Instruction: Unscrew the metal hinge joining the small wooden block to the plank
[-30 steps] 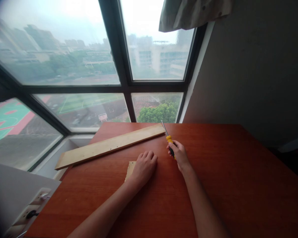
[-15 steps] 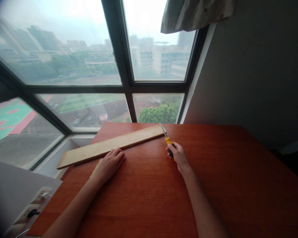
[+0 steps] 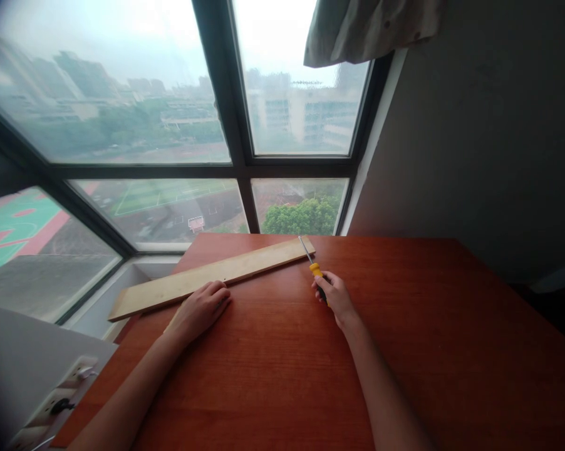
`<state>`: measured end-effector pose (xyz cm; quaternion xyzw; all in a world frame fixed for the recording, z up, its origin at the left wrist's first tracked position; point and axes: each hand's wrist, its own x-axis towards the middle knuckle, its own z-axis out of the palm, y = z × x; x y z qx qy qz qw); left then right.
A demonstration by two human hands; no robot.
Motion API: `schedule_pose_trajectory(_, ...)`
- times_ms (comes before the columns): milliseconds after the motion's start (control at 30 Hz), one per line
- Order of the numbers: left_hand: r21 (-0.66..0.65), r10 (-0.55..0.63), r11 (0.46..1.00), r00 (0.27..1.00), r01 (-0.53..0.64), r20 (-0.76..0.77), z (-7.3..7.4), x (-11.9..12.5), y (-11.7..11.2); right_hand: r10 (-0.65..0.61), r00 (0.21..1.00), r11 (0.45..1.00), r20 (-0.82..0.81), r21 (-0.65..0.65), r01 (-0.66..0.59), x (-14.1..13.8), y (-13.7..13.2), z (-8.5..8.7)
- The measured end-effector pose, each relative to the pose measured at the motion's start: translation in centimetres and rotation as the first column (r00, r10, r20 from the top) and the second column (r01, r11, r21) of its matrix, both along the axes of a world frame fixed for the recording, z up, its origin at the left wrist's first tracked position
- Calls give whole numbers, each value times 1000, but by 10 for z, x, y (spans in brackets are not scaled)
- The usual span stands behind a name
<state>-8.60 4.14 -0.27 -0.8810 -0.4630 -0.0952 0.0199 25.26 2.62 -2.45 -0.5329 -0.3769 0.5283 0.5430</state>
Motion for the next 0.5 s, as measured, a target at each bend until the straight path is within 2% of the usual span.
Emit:
schedule_pose_trajectory(300,-31,24,999,1000,-24,-7,8,11,-1,23,999,1000,35,-8,-23,-3,0,1)
schedule_pose_trajectory(400,-12,16,1000,995,-15,96,7,35,-4,42,998,999,57,-10,-41,-6,0,0)
schedule_pose_trajectory(500,-21,-46,998,977,52,207,2,73,-9,64,994,998,92,-10,-64,-8,0,-4)
